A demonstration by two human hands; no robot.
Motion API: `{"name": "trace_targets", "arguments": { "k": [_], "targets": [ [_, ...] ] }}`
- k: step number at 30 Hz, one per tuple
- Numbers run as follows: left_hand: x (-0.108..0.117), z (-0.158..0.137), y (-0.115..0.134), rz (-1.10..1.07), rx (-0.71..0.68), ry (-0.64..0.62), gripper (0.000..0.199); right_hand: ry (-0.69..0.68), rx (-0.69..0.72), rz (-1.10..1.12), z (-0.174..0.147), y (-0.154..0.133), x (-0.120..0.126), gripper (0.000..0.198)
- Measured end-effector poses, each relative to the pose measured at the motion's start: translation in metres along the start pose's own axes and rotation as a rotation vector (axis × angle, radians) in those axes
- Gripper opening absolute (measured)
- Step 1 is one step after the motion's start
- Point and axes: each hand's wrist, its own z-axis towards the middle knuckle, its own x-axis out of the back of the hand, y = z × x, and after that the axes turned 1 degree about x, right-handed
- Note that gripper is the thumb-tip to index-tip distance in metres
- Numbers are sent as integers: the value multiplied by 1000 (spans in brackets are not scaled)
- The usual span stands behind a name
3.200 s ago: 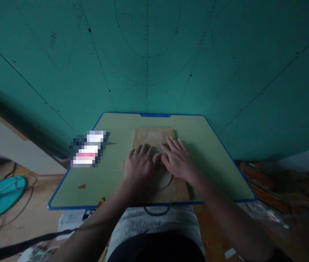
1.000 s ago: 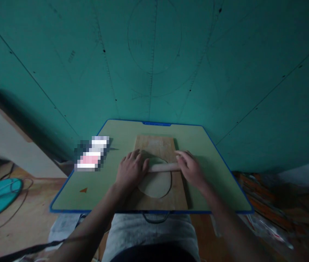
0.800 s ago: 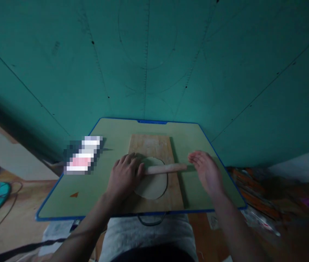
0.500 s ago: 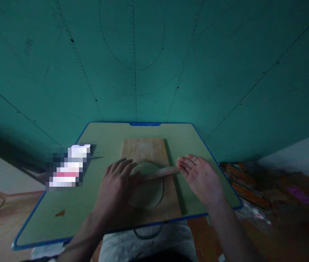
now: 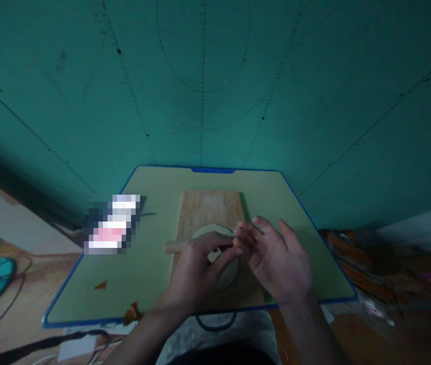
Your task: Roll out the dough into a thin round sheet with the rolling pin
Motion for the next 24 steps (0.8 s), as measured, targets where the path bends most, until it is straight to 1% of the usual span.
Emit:
{"name": "trace_targets", "arguments": {
  "k": [4,7,11,12,14,16,17,18,20,22,24],
  "targets": [
    [5,-6,7,-9,14,-9,15,-35,32,-34,-4,3,-3,32],
    [8,-12,11,11,-2,-10,17,-54,55,-101,-9,5,-3,34],
    [16,-17,8,-3,20,-56,21,-54,76,-138,-15,4,0,33],
    [20,-16,6,-12,36,-46,23,-56,77,-130,-17,3,0,33],
    [27,-13,1,-10,61,12,25,-62,76,-102,-20,2,0,31],
    [31,-12,-1,33,60,89,31,-66,84,-84,-24,1,-1,32],
    [31,-12,-1,67,51,108,34,-67,94,-85,-26,0,-2,32],
    [30,-14,2,101,42,104,35,-69,109,-93,-28,0,-4,32],
    [24,-19,9,137,12,44,32,-85,134,-123,-32,0,-6,33],
    [16,-26,20,136,-16,-36,28,-104,145,-163,-37,0,-8,34],
    [10,-32,28,125,-30,-71,27,-116,148,-197,-41,-1,-10,35]
  ]
}}
